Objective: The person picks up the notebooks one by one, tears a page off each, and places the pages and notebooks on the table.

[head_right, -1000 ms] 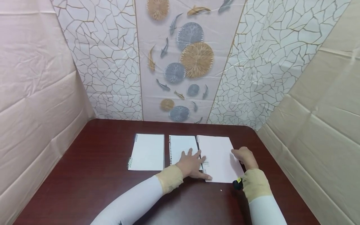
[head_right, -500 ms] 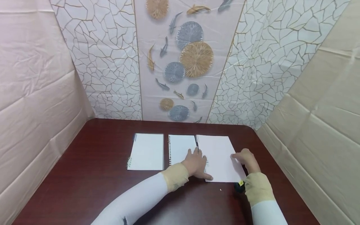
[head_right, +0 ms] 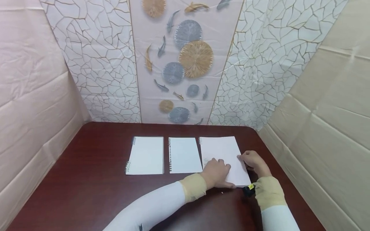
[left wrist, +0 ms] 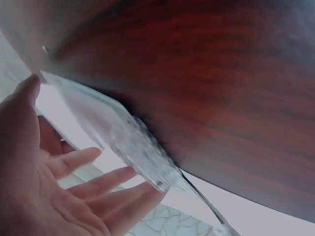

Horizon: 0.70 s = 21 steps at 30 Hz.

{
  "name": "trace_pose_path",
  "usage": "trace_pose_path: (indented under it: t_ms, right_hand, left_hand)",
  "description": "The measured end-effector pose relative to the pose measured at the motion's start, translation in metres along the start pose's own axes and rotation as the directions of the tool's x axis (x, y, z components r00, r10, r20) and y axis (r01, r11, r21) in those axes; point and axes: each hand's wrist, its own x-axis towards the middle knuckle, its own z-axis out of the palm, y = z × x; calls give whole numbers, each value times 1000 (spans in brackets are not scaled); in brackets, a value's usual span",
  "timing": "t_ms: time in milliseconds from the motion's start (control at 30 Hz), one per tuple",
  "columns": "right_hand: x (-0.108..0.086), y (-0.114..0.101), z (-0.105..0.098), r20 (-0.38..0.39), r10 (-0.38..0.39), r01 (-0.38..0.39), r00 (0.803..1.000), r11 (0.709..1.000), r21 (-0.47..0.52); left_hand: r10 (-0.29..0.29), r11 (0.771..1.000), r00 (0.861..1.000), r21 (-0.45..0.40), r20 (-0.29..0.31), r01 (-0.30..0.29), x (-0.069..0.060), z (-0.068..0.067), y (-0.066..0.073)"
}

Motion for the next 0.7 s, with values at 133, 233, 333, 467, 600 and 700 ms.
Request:
trace_pose_path:
  t_ms: [133,233,333,467,600,700]
  right_hand:
    - [0,3,2,-8,-61,61,998,998,-9]
    - [2,7,3,-26,-101,101,995,995,-6]
    - [5,13,1,-11,-134,134,991,991,3]
    - [8,24,-3,39,-141,138,989,988,64]
    - [7,32,-6,50,-160,154,986,983,104]
    - [4,34,-4,-1,-239,238,971,970,46]
  left_hand:
    - [-8,1000,1000,-23,-3,8,5,2,4]
    - [20,999,999,-28,-26,-21,7,1,6]
    - [57,998,996,-24,-64,-58,6,-3,8]
    - [50,997,993,-53,-104,-55,3,-4,14]
    - [-11,1000,991,-30,-134,7,1,0,20]
    - [-57,998,984,17,-171,61,-1,2,23]
